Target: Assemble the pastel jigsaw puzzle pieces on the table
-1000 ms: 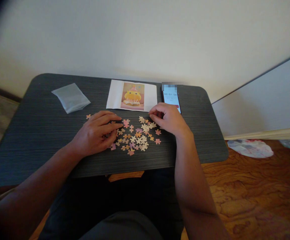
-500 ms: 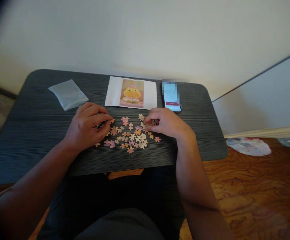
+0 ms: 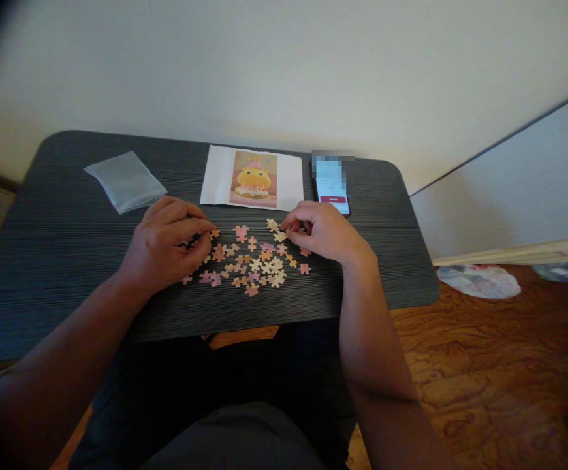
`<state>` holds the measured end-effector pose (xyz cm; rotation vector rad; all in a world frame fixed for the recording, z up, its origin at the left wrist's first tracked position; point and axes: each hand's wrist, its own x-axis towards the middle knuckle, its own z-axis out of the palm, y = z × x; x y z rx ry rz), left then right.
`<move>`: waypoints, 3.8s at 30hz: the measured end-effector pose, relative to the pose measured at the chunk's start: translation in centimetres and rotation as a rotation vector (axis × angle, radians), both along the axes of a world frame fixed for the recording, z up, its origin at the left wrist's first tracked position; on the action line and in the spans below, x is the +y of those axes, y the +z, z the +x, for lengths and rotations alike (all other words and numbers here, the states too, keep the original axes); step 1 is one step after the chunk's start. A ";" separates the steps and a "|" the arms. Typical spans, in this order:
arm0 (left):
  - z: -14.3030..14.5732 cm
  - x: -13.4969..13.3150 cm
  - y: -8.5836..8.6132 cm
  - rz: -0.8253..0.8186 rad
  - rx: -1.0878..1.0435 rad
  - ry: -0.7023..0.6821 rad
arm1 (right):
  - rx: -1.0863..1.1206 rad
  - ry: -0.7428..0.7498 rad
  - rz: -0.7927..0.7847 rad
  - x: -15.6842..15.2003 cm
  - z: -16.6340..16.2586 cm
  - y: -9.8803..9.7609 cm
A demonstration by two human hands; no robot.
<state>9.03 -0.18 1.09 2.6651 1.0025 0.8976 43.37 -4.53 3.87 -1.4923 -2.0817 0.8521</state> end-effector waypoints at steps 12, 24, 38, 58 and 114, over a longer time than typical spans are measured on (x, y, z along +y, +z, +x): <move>-0.1 -0.1 -0.1 0.001 -0.015 -0.005 | 0.006 0.061 -0.214 -0.5 0.1 0.4; -0.1 0.0 -0.3 -0.006 -0.014 -0.022 | -0.008 0.048 -0.181 -0.6 -0.1 0.8; -0.9 0.0 0.5 -0.055 0.074 0.168 | 0.055 -0.014 -0.175 -0.5 0.2 0.5; -1.3 1.2 0.1 -0.285 -0.063 0.220 | 0.039 -0.058 -0.153 -0.6 0.0 0.9; -2.5 1.5 0.8 -0.395 -0.204 0.360 | -0.134 -0.073 0.063 -0.5 -0.6 0.8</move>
